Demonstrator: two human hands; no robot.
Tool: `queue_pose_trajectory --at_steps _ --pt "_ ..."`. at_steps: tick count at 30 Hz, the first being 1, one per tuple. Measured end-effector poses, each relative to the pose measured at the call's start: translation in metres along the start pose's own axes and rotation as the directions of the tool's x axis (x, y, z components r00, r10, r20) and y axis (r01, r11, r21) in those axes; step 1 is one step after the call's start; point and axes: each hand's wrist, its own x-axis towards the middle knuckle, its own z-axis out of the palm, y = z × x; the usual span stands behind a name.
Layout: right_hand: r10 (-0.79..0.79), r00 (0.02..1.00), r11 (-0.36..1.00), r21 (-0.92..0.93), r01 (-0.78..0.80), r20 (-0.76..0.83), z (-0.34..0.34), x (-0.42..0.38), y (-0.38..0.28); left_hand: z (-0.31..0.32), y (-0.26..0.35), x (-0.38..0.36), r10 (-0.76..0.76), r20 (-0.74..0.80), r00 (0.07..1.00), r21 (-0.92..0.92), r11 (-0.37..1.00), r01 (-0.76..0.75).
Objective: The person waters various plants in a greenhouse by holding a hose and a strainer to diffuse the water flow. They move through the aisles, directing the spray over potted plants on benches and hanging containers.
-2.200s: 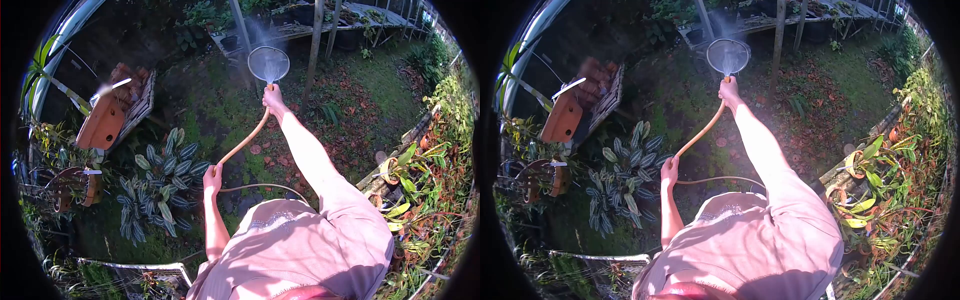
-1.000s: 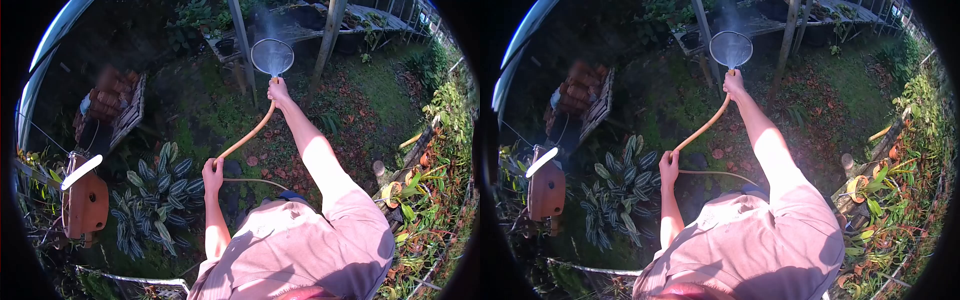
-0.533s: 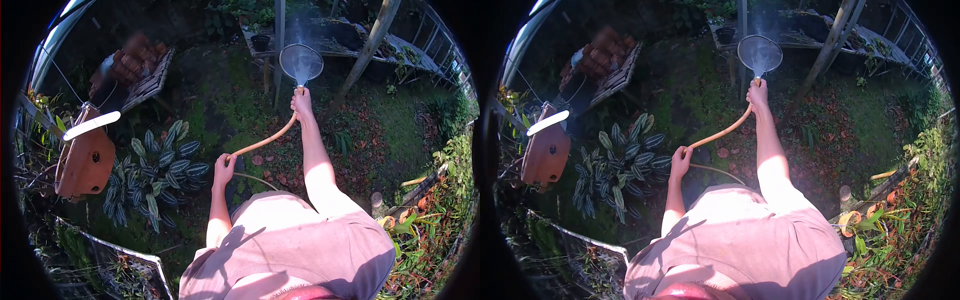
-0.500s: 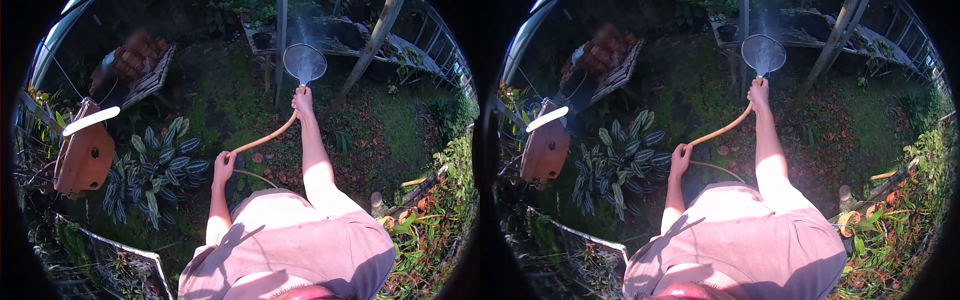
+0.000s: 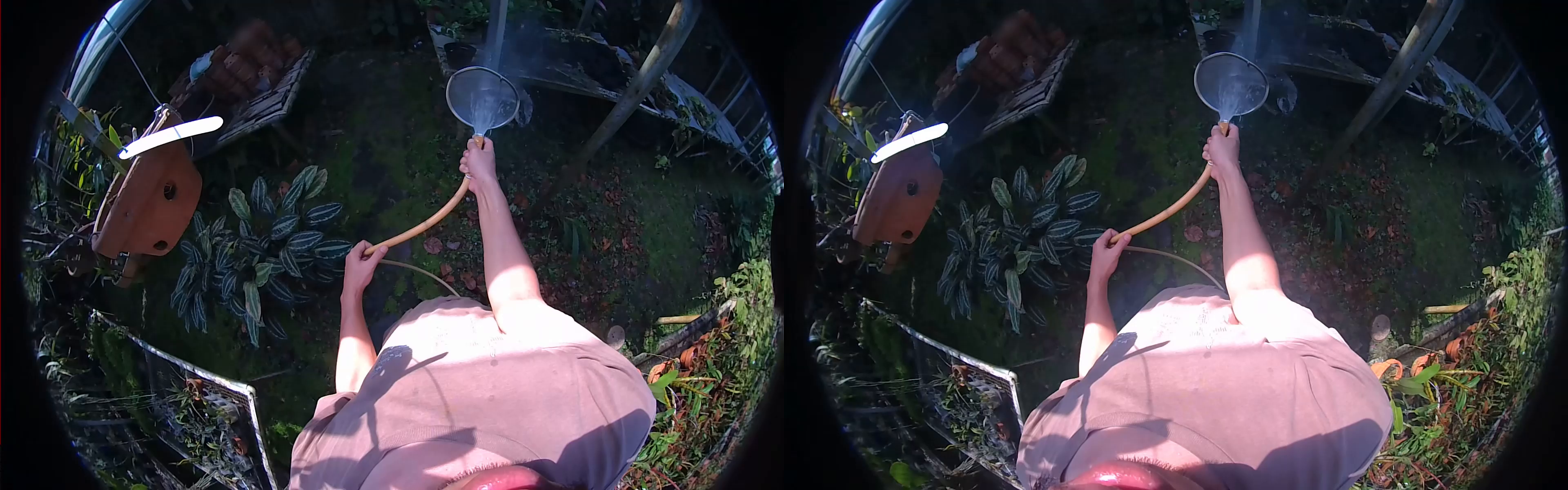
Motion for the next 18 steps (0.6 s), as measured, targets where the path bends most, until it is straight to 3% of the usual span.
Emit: queue_pose_trajectory --at_steps 2,5,10,18 --pt "-0.001 1.000 1.000 -0.004 0.001 -0.001 0.022 -0.007 0.008 -0.007 -0.005 -0.006 -0.011 0.034 0.999 -0.037 0.999 0.012" --pt "-0.001 1.000 1.000 0.003 0.001 0.021 0.045 -0.010 0.022 -0.015 -0.010 -0.013 -0.079 -0.033 0.996 0.022 0.997 0.080" --pt "-0.017 1.000 1.000 -0.014 0.017 0.017 0.073 -0.010 0.034 -0.025 -0.011 -0.017 -0.073 -0.205 0.976 -0.005 0.997 0.073" --pt "0.002 0.999 0.999 -0.046 0.000 0.041 0.080 -0.009 0.042 -0.032 -0.007 -0.012 -0.058 -0.272 0.961 0.042 0.997 0.072"
